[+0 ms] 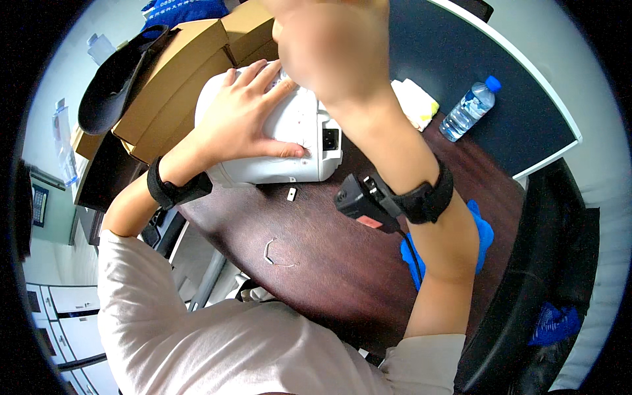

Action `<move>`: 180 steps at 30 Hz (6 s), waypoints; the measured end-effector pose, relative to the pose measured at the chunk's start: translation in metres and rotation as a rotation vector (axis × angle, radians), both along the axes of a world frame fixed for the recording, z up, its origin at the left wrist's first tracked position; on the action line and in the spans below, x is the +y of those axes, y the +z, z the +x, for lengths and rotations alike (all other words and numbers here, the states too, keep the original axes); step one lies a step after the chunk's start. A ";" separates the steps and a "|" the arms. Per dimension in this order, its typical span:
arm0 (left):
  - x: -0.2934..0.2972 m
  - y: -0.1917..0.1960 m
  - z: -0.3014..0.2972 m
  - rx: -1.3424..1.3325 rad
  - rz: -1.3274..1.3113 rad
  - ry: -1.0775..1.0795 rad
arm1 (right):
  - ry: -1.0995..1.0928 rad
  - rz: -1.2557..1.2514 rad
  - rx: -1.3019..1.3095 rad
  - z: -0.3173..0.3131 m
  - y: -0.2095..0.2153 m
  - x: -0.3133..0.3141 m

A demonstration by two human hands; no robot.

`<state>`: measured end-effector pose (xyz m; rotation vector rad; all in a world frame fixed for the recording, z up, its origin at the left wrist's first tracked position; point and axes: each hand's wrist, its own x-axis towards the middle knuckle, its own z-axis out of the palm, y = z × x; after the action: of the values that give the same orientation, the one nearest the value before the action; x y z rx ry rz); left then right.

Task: The person uses a screwdriver to remove screws from the bottom and sides of a white rice cooker. They rotate the appliance to access different screw locations and eventually lift the lid to reveal the interior pot.

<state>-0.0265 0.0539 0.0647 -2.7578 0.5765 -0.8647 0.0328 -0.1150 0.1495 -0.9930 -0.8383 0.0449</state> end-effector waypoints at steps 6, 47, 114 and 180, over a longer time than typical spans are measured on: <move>-0.009 0.005 -0.005 0.082 -0.015 0.059 | 0.103 -0.090 0.359 0.051 0.012 0.003; 0.005 0.005 -0.054 0.071 -0.082 -0.205 | 0.117 -0.289 0.154 0.009 0.002 0.026; 0.008 0.007 0.018 -0.066 -0.270 -0.321 | -0.014 -0.884 -0.077 0.020 -0.002 0.075; -0.010 -0.009 -0.024 0.102 -0.346 -0.219 | 0.354 -0.448 0.037 -0.008 -0.044 -0.006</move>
<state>-0.0501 0.0435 0.0561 -3.1074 0.8314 -0.9525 0.0250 -0.1215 0.1058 -1.2435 -0.9840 0.5728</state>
